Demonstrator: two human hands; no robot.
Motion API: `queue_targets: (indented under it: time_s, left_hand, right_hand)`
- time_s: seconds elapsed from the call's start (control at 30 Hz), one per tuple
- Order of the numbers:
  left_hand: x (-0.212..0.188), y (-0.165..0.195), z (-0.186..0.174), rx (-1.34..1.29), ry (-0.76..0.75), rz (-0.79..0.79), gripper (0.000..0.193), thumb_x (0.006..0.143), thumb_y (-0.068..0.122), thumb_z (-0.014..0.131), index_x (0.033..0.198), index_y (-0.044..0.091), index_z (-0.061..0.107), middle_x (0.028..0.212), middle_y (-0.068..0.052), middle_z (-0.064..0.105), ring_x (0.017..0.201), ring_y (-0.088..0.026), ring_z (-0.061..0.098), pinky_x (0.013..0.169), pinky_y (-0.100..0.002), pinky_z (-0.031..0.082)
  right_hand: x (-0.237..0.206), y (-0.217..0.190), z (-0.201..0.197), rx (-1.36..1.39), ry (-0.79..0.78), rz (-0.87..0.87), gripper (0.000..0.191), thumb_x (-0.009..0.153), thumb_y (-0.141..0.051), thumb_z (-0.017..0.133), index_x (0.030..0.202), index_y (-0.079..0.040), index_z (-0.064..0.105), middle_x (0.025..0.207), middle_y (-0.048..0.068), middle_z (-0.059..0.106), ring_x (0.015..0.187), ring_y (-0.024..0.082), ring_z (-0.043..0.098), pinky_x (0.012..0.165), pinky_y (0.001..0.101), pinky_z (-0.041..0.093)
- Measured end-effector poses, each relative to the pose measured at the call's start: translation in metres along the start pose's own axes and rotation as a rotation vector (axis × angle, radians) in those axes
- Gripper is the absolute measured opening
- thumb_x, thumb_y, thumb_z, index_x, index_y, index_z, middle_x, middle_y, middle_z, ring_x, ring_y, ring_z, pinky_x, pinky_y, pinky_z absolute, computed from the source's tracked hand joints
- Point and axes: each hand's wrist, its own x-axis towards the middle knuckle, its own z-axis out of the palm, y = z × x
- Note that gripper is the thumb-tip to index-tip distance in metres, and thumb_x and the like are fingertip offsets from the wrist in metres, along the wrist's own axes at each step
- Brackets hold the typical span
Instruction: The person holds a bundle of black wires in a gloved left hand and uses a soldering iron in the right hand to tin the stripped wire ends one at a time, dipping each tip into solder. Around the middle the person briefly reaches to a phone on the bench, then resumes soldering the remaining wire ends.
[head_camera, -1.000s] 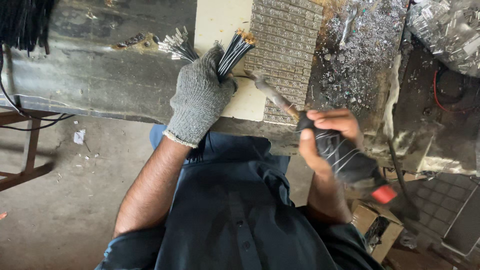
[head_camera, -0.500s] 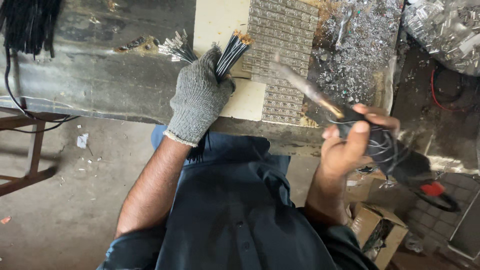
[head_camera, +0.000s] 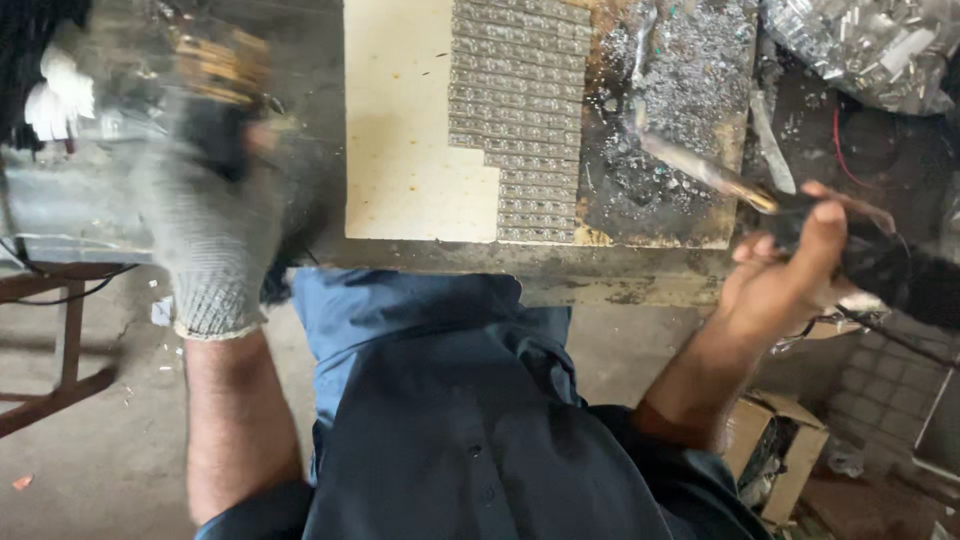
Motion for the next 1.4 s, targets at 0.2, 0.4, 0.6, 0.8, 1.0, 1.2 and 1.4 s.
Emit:
queue_targets:
  time_s: [0.2, 0.4, 0.6, 0.8, 1.0, 1.2, 1.4]
  left_hand:
    - [-0.009, 0.005, 0.035, -0.364, -0.446, -0.128, 0.024, 0.100, 0.008, 0.067, 0.124, 0.009, 0.067, 0.090, 0.000, 0.070, 0.078, -0.009, 0.061, 0.069, -0.029, 0.051]
    - [-0.005, 0.011, 0.046, -0.173, -0.388, -0.116, 0.019, 0.094, 0.017, 0.070, 0.110, 0.007, 0.073, 0.082, -0.005, 0.071, 0.073, -0.011, 0.065, 0.068, -0.031, 0.054]
    - [0.003, 0.012, 0.060, -0.148, -0.361, 0.002, 0.015, 0.090, 0.012, 0.069, 0.104, 0.008, 0.075, 0.089, -0.006, 0.074, 0.082, -0.015, 0.073, 0.076, -0.032, 0.057]
    - [-0.002, 0.011, 0.077, -0.173, -0.218, -0.035, 0.018, 0.089, 0.010, 0.071, 0.107, 0.006, 0.070, 0.092, -0.008, 0.076, 0.084, -0.020, 0.075, 0.079, -0.034, 0.057]
    - [-0.005, 0.010, 0.085, -0.095, -0.206, -0.008, 0.027, 0.088, 0.012, 0.076, 0.113, 0.004, 0.069, 0.093, -0.015, 0.074, 0.086, -0.028, 0.075, 0.079, -0.038, 0.057]
    - [-0.005, 0.010, 0.093, -0.014, -0.180, -0.015, 0.044, 0.085, 0.015, 0.076, 0.126, 0.001, 0.066, 0.094, -0.020, 0.074, 0.088, -0.036, 0.074, 0.078, -0.043, 0.057]
    - [-0.004, 0.010, 0.096, 0.080, -0.194, 0.014, 0.048, 0.086, 0.018, 0.076, 0.128, -0.001, 0.063, 0.090, -0.021, 0.073, 0.084, -0.037, 0.073, 0.076, -0.046, 0.056]
  right_hand:
    - [0.009, 0.019, 0.025, -0.027, 0.045, 0.144, 0.037, 0.099, -0.011, 0.082, 0.127, -0.001, 0.059, 0.115, 0.018, 0.073, 0.064, 0.015, 0.061, 0.048, 0.0297, 0.052]
    - [0.016, 0.023, 0.051, -0.046, 0.071, 0.138, 0.038, 0.097, -0.006, 0.079, 0.128, -0.003, 0.058, 0.110, 0.016, 0.074, 0.061, 0.014, 0.058, 0.047, 0.0283, 0.047]
    - [0.015, 0.022, 0.046, -0.048, -0.052, 0.075, 0.026, 0.106, -0.003, 0.077, 0.123, 0.004, 0.058, 0.111, 0.020, 0.074, 0.058, 0.016, 0.057, 0.044, 0.0286, 0.047]
    - [-0.011, 0.001, 0.044, -0.014, 0.000, 0.089, 0.022, 0.104, -0.008, 0.071, 0.121, -0.001, 0.060, 0.113, 0.018, 0.071, 0.053, 0.012, 0.054, 0.040, 0.0256, 0.046]
    - [-0.052, -0.005, 0.063, 0.142, -0.185, 0.264, 0.021, 0.106, -0.009, 0.069, 0.120, -0.007, 0.054, 0.114, 0.017, 0.066, 0.057, 0.015, 0.054, 0.045, 0.0265, 0.048]
    - [-0.060, -0.003, 0.081, 0.154, -0.271, 0.278, 0.017, 0.106, -0.006, 0.066, 0.116, -0.002, 0.054, 0.114, 0.017, 0.065, 0.060, 0.016, 0.053, 0.048, 0.0280, 0.047]
    - [-0.063, -0.001, 0.087, 0.108, -0.304, 0.251, 0.019, 0.105, 0.000, 0.066, 0.120, -0.002, 0.054, 0.113, 0.018, 0.065, 0.060, 0.016, 0.055, 0.049, 0.0276, 0.048]
